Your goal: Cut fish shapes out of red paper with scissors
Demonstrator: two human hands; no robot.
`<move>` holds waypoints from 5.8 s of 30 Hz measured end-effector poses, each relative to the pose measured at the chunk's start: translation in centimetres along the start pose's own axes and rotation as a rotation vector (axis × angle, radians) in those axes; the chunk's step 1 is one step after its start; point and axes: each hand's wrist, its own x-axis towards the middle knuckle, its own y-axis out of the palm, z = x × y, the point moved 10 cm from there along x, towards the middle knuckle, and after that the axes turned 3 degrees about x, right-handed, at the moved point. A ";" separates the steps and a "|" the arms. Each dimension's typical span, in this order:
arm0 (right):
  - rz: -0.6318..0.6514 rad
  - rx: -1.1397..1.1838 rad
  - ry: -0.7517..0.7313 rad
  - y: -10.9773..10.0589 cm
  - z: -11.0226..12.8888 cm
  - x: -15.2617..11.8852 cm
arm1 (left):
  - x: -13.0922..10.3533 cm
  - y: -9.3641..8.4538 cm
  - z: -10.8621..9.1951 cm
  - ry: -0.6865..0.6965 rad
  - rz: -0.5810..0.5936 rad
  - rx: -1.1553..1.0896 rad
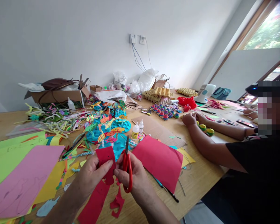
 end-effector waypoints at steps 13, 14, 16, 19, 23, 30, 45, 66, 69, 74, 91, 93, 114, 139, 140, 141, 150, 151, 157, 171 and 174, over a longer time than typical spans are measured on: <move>0.126 -0.222 0.101 0.5 -3.6 -1.9 | -0.2 0.0 0.2 -0.047 0.007 -0.262; 0.120 -0.221 0.114 0.5 -3.7 -1.9 | -0.3 -0.1 0.4 -0.056 -0.006 -0.259; 0.109 -0.226 0.140 0.6 -3.9 -2.0 | -0.3 -0.3 0.6 -0.066 -0.032 -0.248; 0.099 -0.232 0.162 0.6 -4.1 -2.0 | -0.2 -0.3 0.8 -0.071 -0.035 -0.242; 0.093 -0.227 0.165 0.5 -4.4 -2.0 | -0.2 -0.1 1.0 -0.090 -0.030 -0.257; 0.060 -0.232 0.206 0.2 -4.8 -2.1 | -0.2 0.3 1.1 -0.113 -0.011 -0.299; 0.050 -0.237 0.215 -0.1 -5.4 -2.2 | -0.4 0.8 1.6 -0.165 0.022 -0.353; 0.061 -0.298 0.160 -0.5 -4.5 -2.3 | -0.2 0.5 1.2 -0.145 0.000 -0.284; 0.072 -0.318 0.141 -0.5 -4.1 -2.3 | -0.2 0.5 1.5 -0.160 0.010 -0.278; 0.106 -0.387 0.101 -0.4 -3.3 -2.4 | -0.2 0.3 1.4 -0.159 -0.008 -0.246; 0.174 -0.686 -0.028 -0.9 -2.4 -2.7 | -0.5 0.2 2.2 -0.235 0.028 -0.262; 0.173 -0.686 -0.024 -1.0 -2.5 -2.7 | -0.4 0.1 2.2 -0.220 0.028 -0.258; 0.113 -0.195 0.160 -0.7 -5.2 -2.5 | -0.3 1.6 2.3 -0.180 0.110 -0.219; 0.098 -0.203 0.151 -1.0 -5.3 -2.6 | -0.3 1.4 2.8 -0.211 0.080 -0.223; 0.098 -0.207 0.152 -1.0 -5.4 -2.7 | -0.3 1.4 2.8 -0.212 0.082 -0.221; 0.098 -0.212 0.151 -1.0 -5.4 -2.7 | -0.2 1.4 2.8 -0.206 0.083 -0.216; 0.086 -0.263 0.160 -0.9 -4.6 -2.8 | -0.4 1.6 2.8 -0.191 0.064 -0.177; 0.078 -0.271 0.164 -0.9 -4.4 -2.8 | -0.4 1.6 2.8 -0.195 0.064 -0.175; 0.059 -0.318 0.163 -1.3 -4.2 -2.7 | -0.5 2.4 2.6 -0.195 0.096 -0.211; 0.098 -0.304 0.106 -2.2 -3.9 -3.5 | -1.0 4.1 2.4 -0.279 0.170 -0.301; 0.120 -0.335 0.094 -2.5 -4.1 -3.7 | -1.0 3.7 2.7 -0.279 0.179 -0.216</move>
